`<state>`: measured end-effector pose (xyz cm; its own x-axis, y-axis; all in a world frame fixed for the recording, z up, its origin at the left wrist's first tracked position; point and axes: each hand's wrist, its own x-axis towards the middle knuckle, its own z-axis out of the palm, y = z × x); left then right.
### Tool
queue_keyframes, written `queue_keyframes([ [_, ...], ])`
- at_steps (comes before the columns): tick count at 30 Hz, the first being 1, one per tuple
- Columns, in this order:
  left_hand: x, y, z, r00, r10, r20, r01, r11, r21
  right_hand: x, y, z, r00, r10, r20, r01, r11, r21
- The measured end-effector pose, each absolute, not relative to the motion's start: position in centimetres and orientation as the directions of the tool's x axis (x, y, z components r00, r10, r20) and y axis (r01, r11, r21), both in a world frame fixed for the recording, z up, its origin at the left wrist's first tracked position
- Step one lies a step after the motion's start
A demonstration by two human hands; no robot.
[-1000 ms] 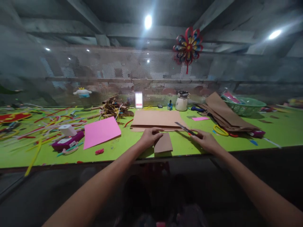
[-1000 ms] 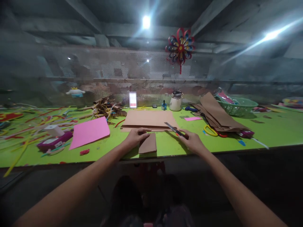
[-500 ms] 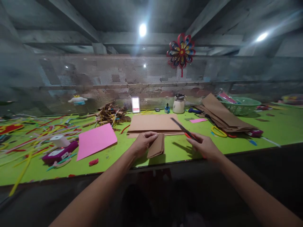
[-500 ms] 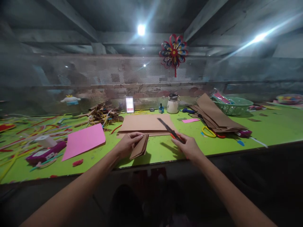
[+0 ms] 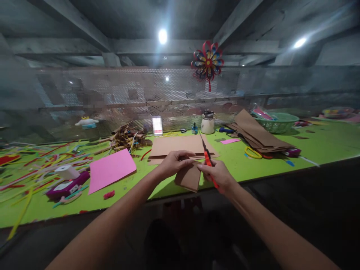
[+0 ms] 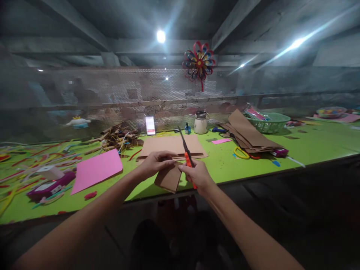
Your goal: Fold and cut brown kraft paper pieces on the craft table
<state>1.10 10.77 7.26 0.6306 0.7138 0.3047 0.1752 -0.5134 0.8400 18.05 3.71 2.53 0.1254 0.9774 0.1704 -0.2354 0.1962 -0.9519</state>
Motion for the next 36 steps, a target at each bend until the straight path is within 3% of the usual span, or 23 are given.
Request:
queue_keyframes([
  [4,0.7,8.9,6.1,0.368,0.911,0.184,-0.033,-0.186,0.982,17.4,3.3,2.0,0.372,0.905,0.205,-0.364,0.346,-0.865],
  [7,1.1,6.4,4.6,0.371,0.928,0.046,-0.280,0.064,0.958,16.5,2.6,2.0,0.524,0.820,0.231,-0.348,0.453,-0.821],
  [9,1.8,4.8,3.8,0.353,0.935,0.031,-0.346,0.100,0.933,15.6,2.0,1.9,0.577,0.775,0.257,-0.284,0.486,-0.827],
  [12,2.7,3.6,3.3,0.258,0.964,0.069,-0.359,0.029,0.933,14.7,0.9,1.3,0.582,0.768,0.269,-0.203,0.458,-0.865],
  [14,2.5,3.5,3.5,0.190,0.968,0.163,-0.291,-0.103,0.951,15.1,0.1,0.7,0.527,0.806,0.269,-0.123,0.386,-0.914],
  [16,1.6,3.6,3.9,0.124,0.934,0.335,-0.103,-0.324,0.940,16.7,-1.0,0.1,0.448,0.840,0.305,0.052,0.317,-0.947],
  [18,0.1,3.6,4.4,0.134,0.837,0.530,0.132,-0.546,0.828,19.2,-2.3,-0.1,0.359,0.847,0.393,0.303,0.293,-0.907],
  [21,-1.9,3.3,5.0,0.285,0.668,0.688,0.294,-0.744,0.600,23.8,-4.5,0.6,0.169,0.831,0.530,0.608,0.335,-0.720],
  [25,-3.1,2.4,5.6,0.413,0.561,0.717,0.332,-0.826,0.455,28.6,-7.1,3.0,-0.069,0.758,0.649,0.843,0.392,-0.369],
  [31,-3.1,1.9,6.0,0.502,0.411,0.761,0.343,-0.902,0.261,30.2,-8.9,6.5,-0.348,0.636,0.689,0.911,0.402,0.089],
  [36,-3.1,2.0,6.0,0.540,0.244,0.806,0.270,-0.957,0.109,29.2,-9.3,8.3,-0.487,0.572,0.661,0.867,0.406,0.288],
])
